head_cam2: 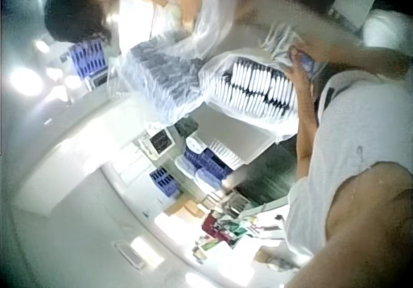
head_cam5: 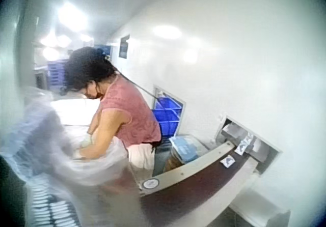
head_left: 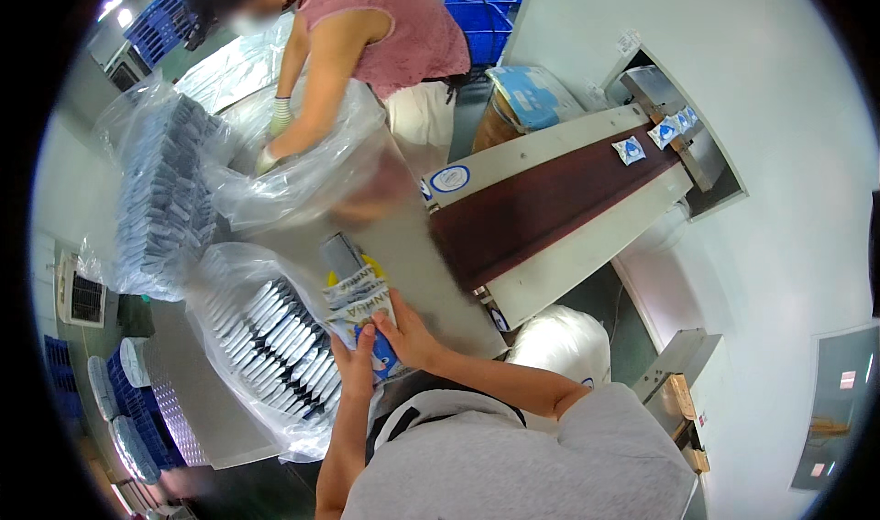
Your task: The person picks up small blue packets from a conveyor belt and places them into a large clear plastic bag on a metal table.
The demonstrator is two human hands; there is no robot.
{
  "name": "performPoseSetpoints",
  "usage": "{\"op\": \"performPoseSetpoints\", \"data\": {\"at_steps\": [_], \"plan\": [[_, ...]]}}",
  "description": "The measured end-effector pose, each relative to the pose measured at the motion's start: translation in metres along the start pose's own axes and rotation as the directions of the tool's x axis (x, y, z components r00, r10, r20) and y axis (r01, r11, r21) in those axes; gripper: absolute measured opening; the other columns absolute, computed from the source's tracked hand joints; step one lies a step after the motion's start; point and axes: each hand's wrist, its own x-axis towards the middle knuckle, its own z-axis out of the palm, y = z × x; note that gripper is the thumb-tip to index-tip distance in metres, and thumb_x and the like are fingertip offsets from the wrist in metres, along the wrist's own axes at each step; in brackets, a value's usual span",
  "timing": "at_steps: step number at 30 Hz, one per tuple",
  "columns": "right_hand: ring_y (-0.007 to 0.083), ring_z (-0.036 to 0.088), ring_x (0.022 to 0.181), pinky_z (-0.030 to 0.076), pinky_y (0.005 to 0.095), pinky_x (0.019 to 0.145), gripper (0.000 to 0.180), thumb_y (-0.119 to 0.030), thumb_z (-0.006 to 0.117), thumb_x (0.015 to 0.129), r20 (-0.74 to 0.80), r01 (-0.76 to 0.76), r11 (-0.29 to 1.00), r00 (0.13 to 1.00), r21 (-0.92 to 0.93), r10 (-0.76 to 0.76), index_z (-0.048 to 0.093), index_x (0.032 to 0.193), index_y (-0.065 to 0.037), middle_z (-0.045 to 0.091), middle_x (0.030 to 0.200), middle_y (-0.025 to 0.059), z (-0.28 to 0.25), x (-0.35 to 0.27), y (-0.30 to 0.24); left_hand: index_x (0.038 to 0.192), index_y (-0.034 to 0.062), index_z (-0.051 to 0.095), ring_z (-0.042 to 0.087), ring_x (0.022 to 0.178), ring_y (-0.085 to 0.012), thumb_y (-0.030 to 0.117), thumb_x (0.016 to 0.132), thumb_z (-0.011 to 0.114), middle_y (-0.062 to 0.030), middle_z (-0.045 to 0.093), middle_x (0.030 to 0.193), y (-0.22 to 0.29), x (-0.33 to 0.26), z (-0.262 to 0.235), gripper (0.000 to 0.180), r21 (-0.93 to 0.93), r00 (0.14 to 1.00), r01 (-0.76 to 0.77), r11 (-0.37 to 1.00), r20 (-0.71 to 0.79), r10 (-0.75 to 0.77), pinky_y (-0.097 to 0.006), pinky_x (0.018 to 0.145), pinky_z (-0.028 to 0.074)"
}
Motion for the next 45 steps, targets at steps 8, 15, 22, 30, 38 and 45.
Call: {"op": "performPoseSetpoints", "data": {"at_steps": [8, 15, 22, 30, 38, 45], "plan": [[0.0368, 0.053, 0.104, 0.040, 0.0385, 0.091, 0.062, -0.047, 0.047, 0.090, 0.198, -0.075, 0.981, 0.974, -0.180, 0.110, 0.037, 0.125, 0.003, 0.053, 0.110, 0.0276, 0.082, 0.023, -0.001, 0.112, 0.0004, 0.049, 0.054, 0.083, -0.0109, 0.020, 0.084, 0.066, -0.0036, 0.058, 0.095, 0.008, -0.007, -0.080, 0.037, -0.026, 0.957, -0.042, 0.999, -0.288, 0.033, -0.024, 0.071, 0.046], [0.0169, 0.053, 0.098, 0.044, 0.0312, 0.085, 0.064, -0.023, 0.075, 0.074, 0.595, -0.078, 0.987, 0.804, 0.140, -0.020, 0.040, 0.123, -0.001, 0.054, 0.105, 0.0084, 0.125, 0.050, -0.002, 0.136, -0.0109, 0.018, 0.048, 0.106, -0.0212, 0.036, 0.091, 0.053, -0.0178, 0.048, 0.118, 0.022, -0.007, -0.130, 0.073, 0.115, 0.897, 0.010, 0.993, -0.440, 0.042, -0.029, 0.089, 0.041], [0.0152, 0.057, 0.094, 0.047, 0.0290, 0.081, 0.070, -0.004, 0.077, 0.064, 0.692, -0.682, 0.708, 0.599, 0.180, 0.401, 0.044, 0.125, -0.004, 0.058, 0.105, 0.0046, 0.128, 0.108, 0.052, 0.126, -0.0011, 0.039, 0.035, 0.120, -0.0370, 0.004, 0.075, 0.060, -0.0201, 0.040, 0.126, 0.080, 0.112, -0.235, 0.056, 0.858, 0.813, -0.332, 0.391, 0.050, 0.580, -0.041, 0.102, 0.030], [0.0140, 0.052, 0.097, 0.046, 0.0312, 0.081, 0.091, -0.013, 0.087, 0.052, 0.765, -0.565, 0.825, 0.536, 0.012, 0.356, 0.038, 0.128, -0.006, 0.052, 0.108, 0.0048, 0.194, 0.184, 0.053, 0.131, 0.0189, 0.045, 0.041, 0.123, -0.0326, 0.023, 0.068, 0.070, -0.0130, 0.045, 0.133, 0.086, 0.299, -0.310, 0.069, 0.653, 0.744, -0.510, -0.559, 0.661, 0.093, -0.046, 0.099, 0.036], [0.0259, 0.055, 0.097, 0.045, 0.0426, 0.083, 0.083, -0.018, 0.081, 0.057, 0.582, 0.607, 0.628, 0.761, -0.487, -0.285, 0.037, 0.127, -0.010, 0.053, 0.111, 0.0101, 0.265, 0.296, 0.041, 0.094, 0.0121, 0.064, 0.061, 0.083, -0.0323, 0.025, 0.075, 0.059, -0.0114, 0.064, 0.097, 0.075, 0.420, -0.336, 0.023, 0.839, 0.818, -0.544, -0.027, 0.523, -0.239, -0.044, 0.071, 0.048], [0.0252, 0.048, 0.106, 0.038, 0.0424, 0.087, 0.092, -0.025, 0.084, 0.050, 0.850, 0.851, -0.032, 0.519, -0.523, -0.087, 0.038, 0.128, -0.010, 0.051, 0.110, 0.0089, 0.298, 0.293, 0.064, 0.100, 0.0115, 0.062, 0.058, 0.093, -0.0305, 0.020, 0.078, 0.057, -0.0095, 0.062, 0.098, 0.067, 0.430, -0.323, 0.024, 0.739, 0.739, -0.672, -0.036, 0.669, -0.075, -0.042, 0.078, 0.047]]}}
